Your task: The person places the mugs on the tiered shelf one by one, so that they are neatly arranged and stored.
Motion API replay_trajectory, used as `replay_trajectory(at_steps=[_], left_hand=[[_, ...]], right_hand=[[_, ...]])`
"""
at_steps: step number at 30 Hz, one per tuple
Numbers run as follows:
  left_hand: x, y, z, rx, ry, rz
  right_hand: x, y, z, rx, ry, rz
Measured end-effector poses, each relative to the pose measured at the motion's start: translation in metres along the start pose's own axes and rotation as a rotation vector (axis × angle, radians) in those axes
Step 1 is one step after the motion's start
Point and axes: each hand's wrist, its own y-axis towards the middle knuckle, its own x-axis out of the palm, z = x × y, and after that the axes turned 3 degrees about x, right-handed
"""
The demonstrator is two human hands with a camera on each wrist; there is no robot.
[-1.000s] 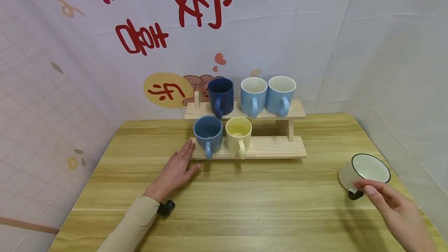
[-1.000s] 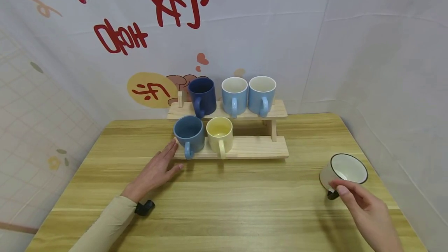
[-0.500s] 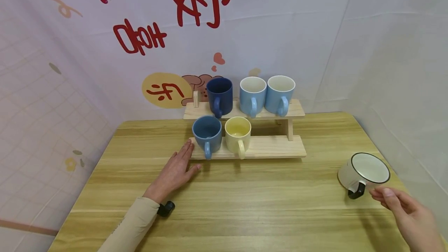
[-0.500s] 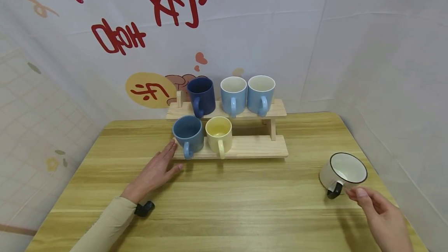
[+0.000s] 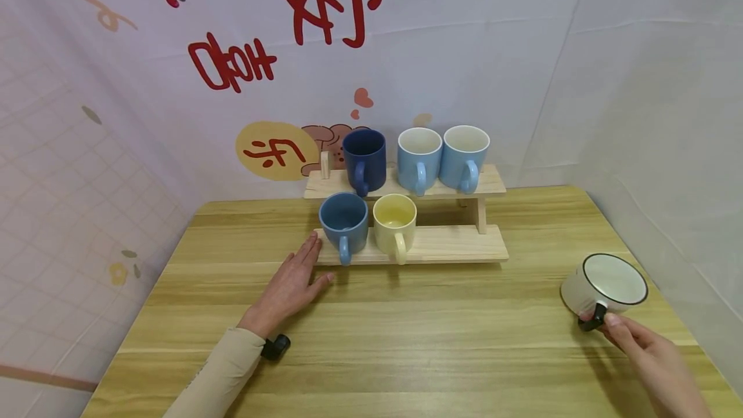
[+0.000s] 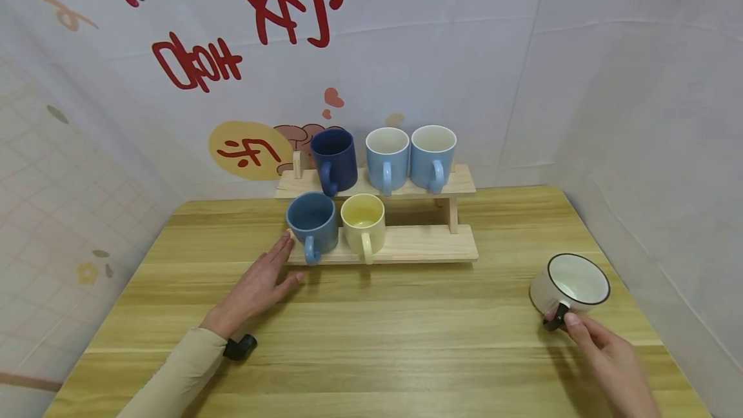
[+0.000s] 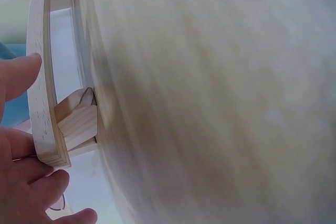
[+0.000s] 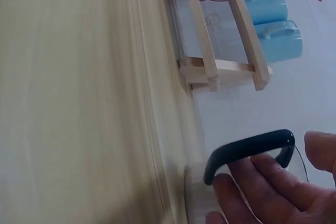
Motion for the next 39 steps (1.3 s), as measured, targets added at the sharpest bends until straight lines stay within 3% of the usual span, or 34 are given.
replay_trajectory(at_steps=[8,12,17,19,21,30,32,39], left_hand=[[-0.001,0.000,0.000,0.005,-0.006,0.004],[-0.001,-0.001,0.000,0.008,0.001,0.004],[-0.001,0.000,0.000,0.003,0.002,-0.005],[-0.001,-0.001,0.000,0.002,0.004,-0.008],[-0.001,-0.001,0.000,0.002,0.005,-0.010],[-0.001,-0.001,-0.001,0.000,0.007,-0.004],[-0.001,-0.001,-0.001,0.000,0.009,-0.003],[-0.002,-0.002,-0.001,0.002,0.000,-0.001]], right_hand=[[0.017,0.001,-0.005,-0.228,0.258,-0.019],[0.020,0.001,-0.005,-0.268,0.314,-0.031],[0.023,0.000,-0.005,-0.318,0.561,-0.071],[0.024,0.000,-0.009,-0.332,0.611,-0.082],[0.024,-0.001,-0.015,-0.330,0.589,-0.086],[0.021,-0.007,-0.053,-0.294,0.307,-0.056],[0.022,-0.008,-0.062,-0.308,0.285,-0.056],[0.033,-0.008,-0.088,-0.388,0.368,-0.067]])
